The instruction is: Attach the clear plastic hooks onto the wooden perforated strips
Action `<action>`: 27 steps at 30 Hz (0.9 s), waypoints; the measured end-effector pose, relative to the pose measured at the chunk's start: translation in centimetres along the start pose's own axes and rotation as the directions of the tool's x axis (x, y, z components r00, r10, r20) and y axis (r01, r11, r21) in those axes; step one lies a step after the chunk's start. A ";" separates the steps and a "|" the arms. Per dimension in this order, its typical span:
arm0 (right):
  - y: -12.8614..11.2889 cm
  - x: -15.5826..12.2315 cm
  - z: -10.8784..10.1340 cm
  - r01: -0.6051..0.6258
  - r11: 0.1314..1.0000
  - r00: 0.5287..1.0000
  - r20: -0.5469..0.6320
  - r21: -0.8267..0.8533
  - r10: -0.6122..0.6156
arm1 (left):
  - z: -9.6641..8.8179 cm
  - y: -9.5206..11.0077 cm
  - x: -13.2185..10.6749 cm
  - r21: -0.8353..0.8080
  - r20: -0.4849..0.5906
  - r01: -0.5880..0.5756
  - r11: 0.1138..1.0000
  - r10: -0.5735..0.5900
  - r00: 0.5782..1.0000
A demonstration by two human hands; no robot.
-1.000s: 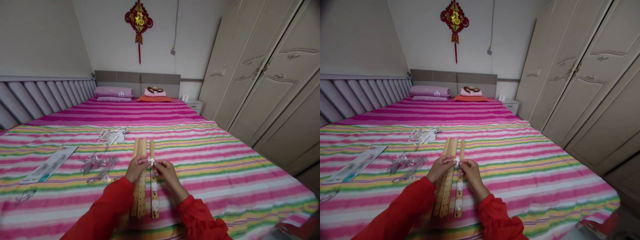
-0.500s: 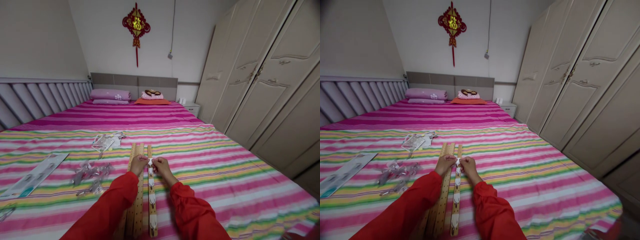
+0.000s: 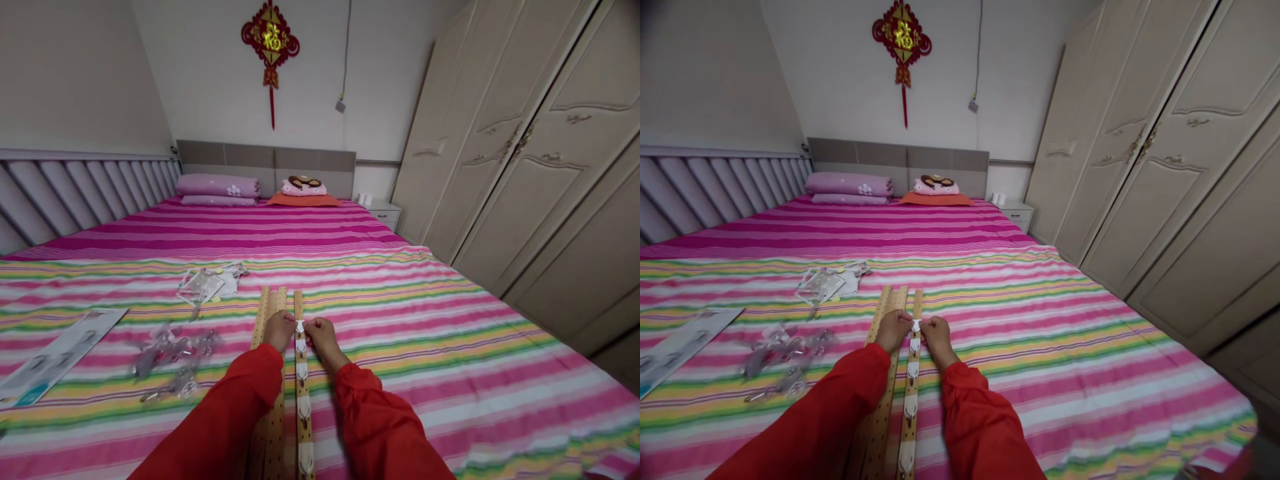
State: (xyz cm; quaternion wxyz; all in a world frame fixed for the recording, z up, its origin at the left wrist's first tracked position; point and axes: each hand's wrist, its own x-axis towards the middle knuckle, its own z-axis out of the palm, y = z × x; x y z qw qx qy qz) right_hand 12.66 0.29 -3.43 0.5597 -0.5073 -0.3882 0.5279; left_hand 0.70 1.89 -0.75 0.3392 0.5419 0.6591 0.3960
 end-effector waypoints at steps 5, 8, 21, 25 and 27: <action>0.0 0.2 0.1 -0.012 1.000 1.000 -0.011 0.008 0.012 | 0.1 0.1 -0.2 0.054 0.000 -0.062 0.997 0.062 0.998; 0.0 0.2 0.2 -0.011 1.000 1.000 -0.013 0.008 0.011 | 0.1 0.1 -0.2 0.063 0.001 -0.096 0.993 0.096 0.995; 0.4 0.6 0.4 -0.013 1.000 0.998 -0.058 -0.007 0.012 | 0.5 -0.3 -0.3 0.101 0.003 -0.146 0.984 0.147 0.989; 0.6 0.6 0.3 -0.011 1.000 0.998 -0.065 -0.017 0.010 | 0.5 -0.2 -0.3 0.124 0.011 -0.156 0.980 0.156 0.988; 0.7 0.6 0.3 -0.010 1.000 0.998 -0.070 -0.021 0.009 | 0.5 -0.1 -0.4 0.138 0.015 -0.158 0.978 0.158 0.987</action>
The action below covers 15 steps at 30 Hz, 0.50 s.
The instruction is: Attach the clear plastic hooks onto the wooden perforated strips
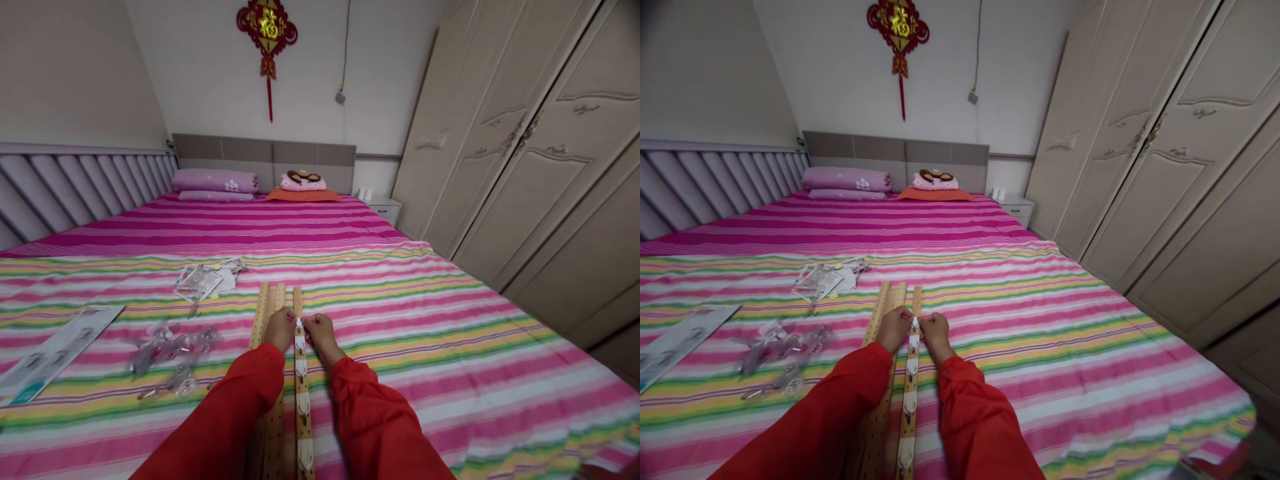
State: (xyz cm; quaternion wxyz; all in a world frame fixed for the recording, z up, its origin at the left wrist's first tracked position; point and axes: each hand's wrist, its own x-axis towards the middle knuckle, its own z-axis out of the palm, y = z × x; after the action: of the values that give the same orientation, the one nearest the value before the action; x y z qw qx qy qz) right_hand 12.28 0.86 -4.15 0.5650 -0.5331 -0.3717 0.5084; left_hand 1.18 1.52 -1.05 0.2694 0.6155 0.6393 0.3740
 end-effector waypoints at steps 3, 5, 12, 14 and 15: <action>0.3 0.1 0.0 0.000 1.000 1.000 -0.006 -0.009 0.000 | -0.2 0.3 -0.2 0.016 0.014 0.002 1.000 -0.002 1.000; 0.4 0.2 0.0 0.001 1.000 1.000 -0.010 -0.019 -0.001 | -0.3 0.6 -0.3 0.029 0.022 0.002 1.000 -0.003 1.000; 0.8 0.5 -0.1 -0.008 0.999 1.000 -0.015 -0.050 0.007 | -0.6 0.9 -0.4 0.041 0.033 0.003 0.999 -0.004 0.999; 0.8 0.5 -0.1 -0.012 0.998 1.000 -0.010 -0.054 0.011 | -0.5 0.8 -0.4 0.039 0.035 0.000 0.999 -0.002 0.999; 0.8 0.6 0.0 -0.012 0.998 1.000 -0.009 -0.055 0.012 | -0.5 0.8 -0.4 0.037 0.038 0.000 0.999 -0.001 0.999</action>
State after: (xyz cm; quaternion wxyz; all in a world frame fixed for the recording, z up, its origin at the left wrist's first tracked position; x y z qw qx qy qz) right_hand 12.29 1.33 -5.04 0.5484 -0.5529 -0.3801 0.4991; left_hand 1.27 1.00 -0.21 0.2702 0.6272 0.6411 0.3501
